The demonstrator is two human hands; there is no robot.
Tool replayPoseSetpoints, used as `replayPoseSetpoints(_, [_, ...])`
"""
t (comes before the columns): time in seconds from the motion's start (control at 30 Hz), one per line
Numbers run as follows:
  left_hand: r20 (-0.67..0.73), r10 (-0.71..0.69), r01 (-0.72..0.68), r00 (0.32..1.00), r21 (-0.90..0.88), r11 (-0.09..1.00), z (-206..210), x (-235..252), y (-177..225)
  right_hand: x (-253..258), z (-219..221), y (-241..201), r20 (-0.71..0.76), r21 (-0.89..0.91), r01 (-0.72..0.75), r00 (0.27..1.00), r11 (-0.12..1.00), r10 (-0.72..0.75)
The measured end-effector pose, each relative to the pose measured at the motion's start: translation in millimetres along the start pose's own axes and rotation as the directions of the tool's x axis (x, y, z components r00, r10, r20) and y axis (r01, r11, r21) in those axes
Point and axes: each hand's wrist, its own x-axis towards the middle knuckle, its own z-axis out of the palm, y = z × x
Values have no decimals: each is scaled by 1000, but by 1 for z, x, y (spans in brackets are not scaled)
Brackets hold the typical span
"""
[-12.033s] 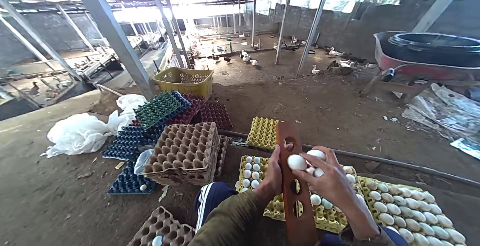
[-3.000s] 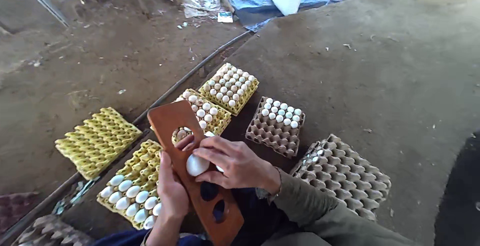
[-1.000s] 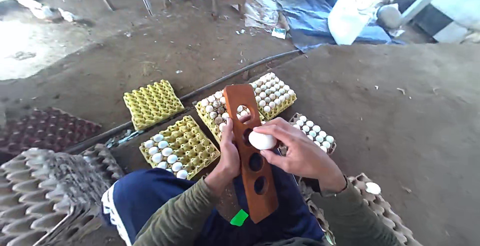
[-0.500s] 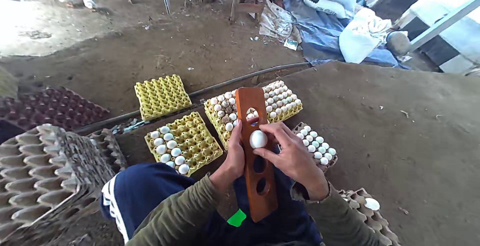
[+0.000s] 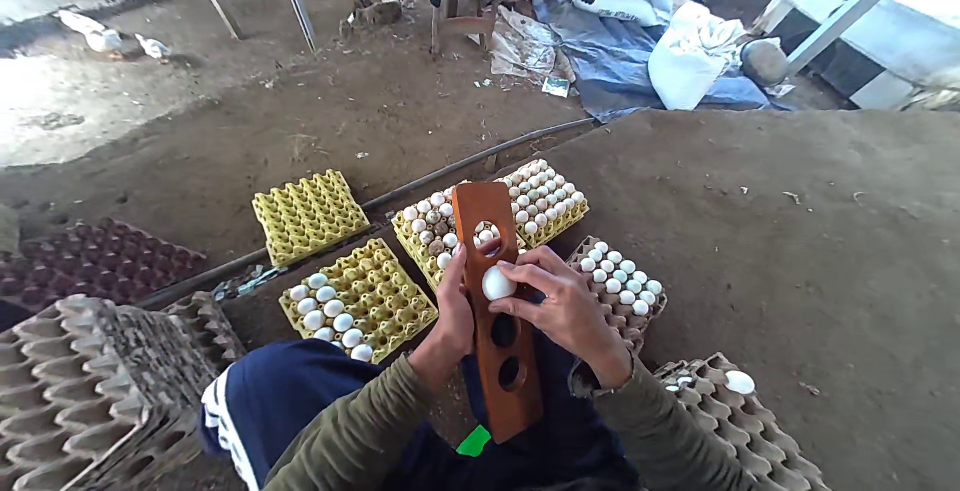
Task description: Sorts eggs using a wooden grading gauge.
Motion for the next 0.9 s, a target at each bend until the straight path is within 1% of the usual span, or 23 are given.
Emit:
replayPoseSetpoints(0.07, [-10,-13,13,1000,-13,1000,0,0,0,-1,-1,-1,5,1,-10,1000,1000,10])
replayPoseSetpoints(0.2, [5,-51,51,999,-45,998,1,3,2,2,-2,-7,11,-51,-70,997,996,71])
replayPoseSetpoints(0.3, [18,-47,48,999,-33,998,1,3,4,3,-2,-8,62,-103,-58,996,993,65])
replayPoseSetpoints(0.4, [53,-34,33,998,22,999,0,3,5,4,-4,-3,67,-82,-9,998,997,15])
replayPoseSetpoints(0.53, [118,-18,3,993,123,992,-4,3,4,-2,0,8,14,-84,129,992,988,-128])
replayPoseSetpoints(0.6, [135,-26,0,991,192,981,1,4,6,-5,0,12,0,-82,167,986,983,-168])
replayPoseSetpoints(0.73, [112,-47,21,993,226,974,4,1,6,-13,5,15,-14,-74,134,991,988,-136])
replayPoseSetpoints(0.9, [111,-72,43,991,240,970,7,0,7,-24,13,13,-85,-166,176,978,970,-192])
